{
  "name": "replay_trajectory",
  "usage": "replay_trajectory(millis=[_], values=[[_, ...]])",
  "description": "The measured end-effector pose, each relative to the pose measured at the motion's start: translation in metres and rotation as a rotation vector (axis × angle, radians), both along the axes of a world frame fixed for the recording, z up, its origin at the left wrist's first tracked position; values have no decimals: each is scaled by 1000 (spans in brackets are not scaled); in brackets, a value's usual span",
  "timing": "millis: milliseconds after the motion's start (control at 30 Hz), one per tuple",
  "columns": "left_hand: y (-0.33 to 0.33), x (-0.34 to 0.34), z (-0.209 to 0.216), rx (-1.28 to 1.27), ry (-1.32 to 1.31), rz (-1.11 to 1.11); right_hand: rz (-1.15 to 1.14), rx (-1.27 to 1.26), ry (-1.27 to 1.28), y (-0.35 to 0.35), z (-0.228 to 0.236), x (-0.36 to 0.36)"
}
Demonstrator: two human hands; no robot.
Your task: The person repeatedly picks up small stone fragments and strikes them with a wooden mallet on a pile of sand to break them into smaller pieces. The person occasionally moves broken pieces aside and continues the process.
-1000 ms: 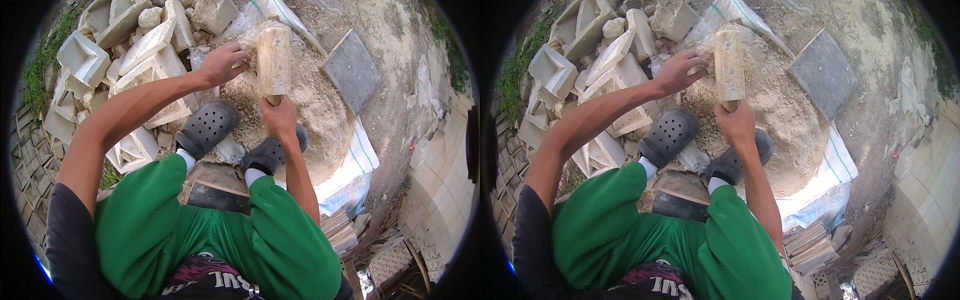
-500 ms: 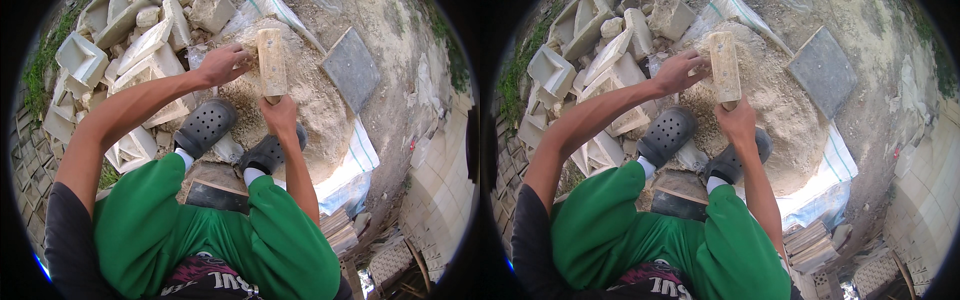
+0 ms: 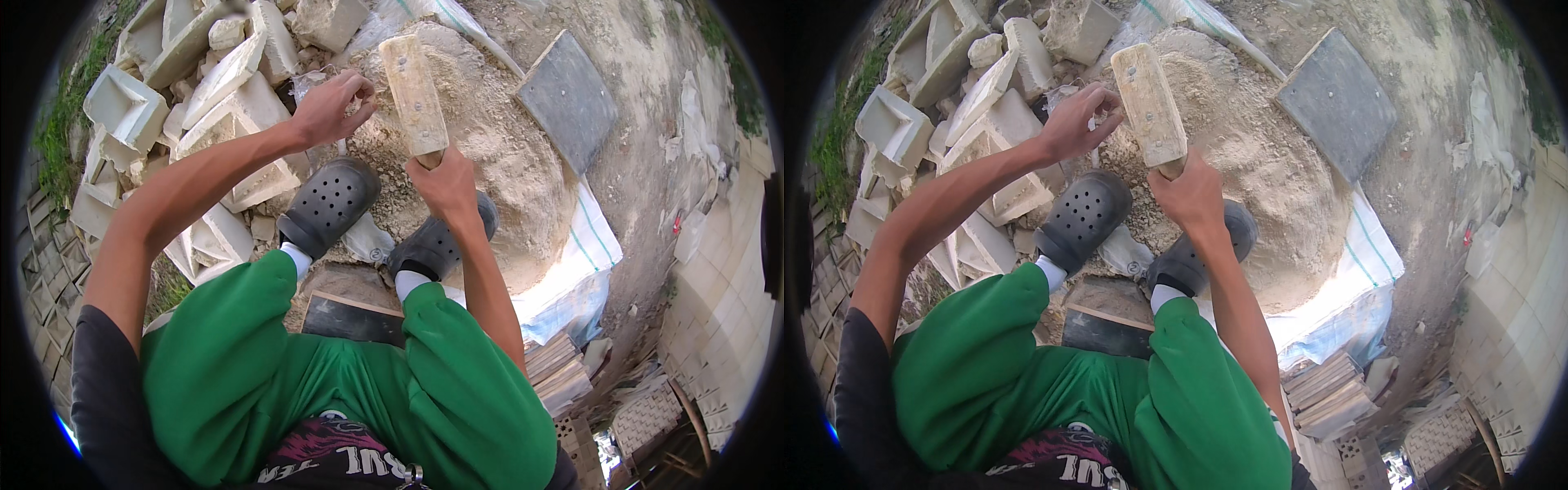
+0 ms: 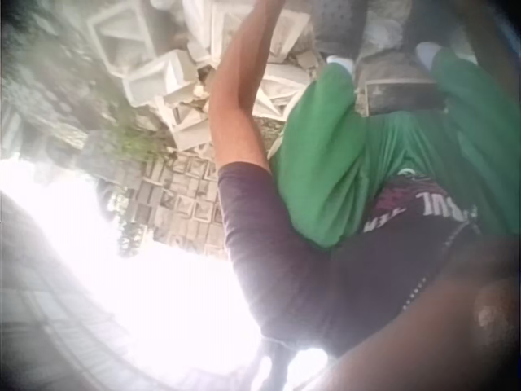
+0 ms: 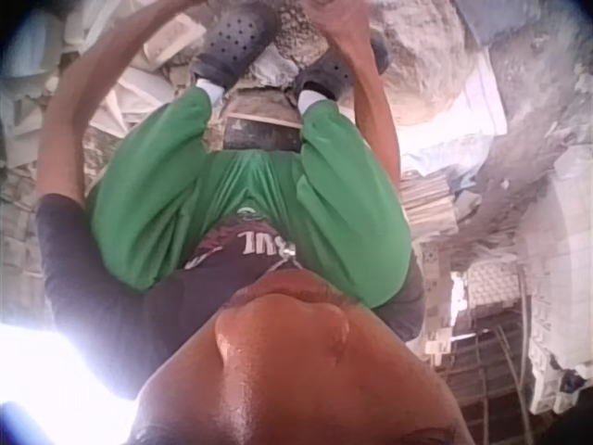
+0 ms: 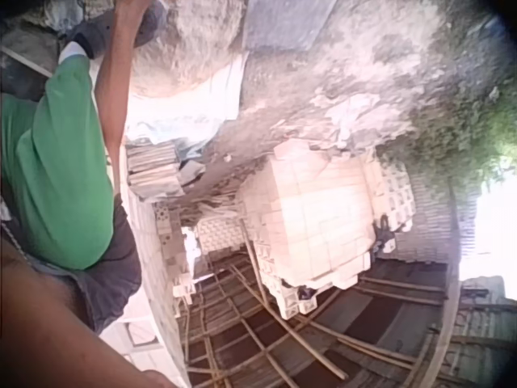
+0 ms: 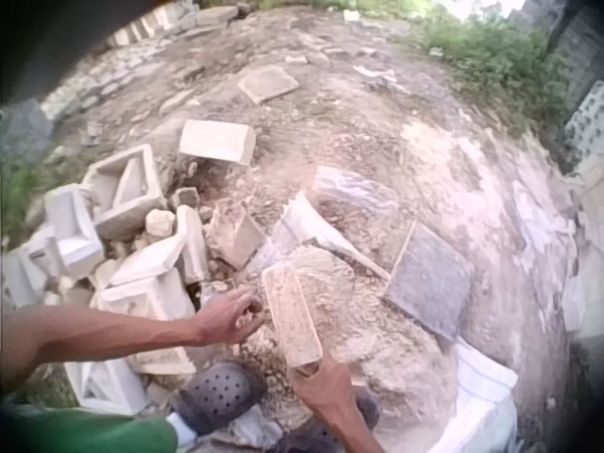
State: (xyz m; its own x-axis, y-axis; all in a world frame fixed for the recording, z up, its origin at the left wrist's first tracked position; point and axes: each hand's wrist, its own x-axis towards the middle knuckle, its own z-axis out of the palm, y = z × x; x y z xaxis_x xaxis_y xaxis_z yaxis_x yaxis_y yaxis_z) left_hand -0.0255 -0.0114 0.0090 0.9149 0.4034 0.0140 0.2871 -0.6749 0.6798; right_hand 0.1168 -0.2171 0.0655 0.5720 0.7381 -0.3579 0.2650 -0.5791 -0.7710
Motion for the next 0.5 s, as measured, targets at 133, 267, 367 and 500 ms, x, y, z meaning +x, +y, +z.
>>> replay_trajectory(millis=[133,267,367,500], values=[[-6,-15,-4,-25,58,-21,-45,-192,12,8,15,5],[-7,-22,-6,-56,68,-29,-92,-102,64,-6,32,12],[-6,-22,-6,-69,96,15,-77,63,150,-12,44,2],[-7,-20,-10,-110,118,63,138,115,-72,-8,3,-10]])
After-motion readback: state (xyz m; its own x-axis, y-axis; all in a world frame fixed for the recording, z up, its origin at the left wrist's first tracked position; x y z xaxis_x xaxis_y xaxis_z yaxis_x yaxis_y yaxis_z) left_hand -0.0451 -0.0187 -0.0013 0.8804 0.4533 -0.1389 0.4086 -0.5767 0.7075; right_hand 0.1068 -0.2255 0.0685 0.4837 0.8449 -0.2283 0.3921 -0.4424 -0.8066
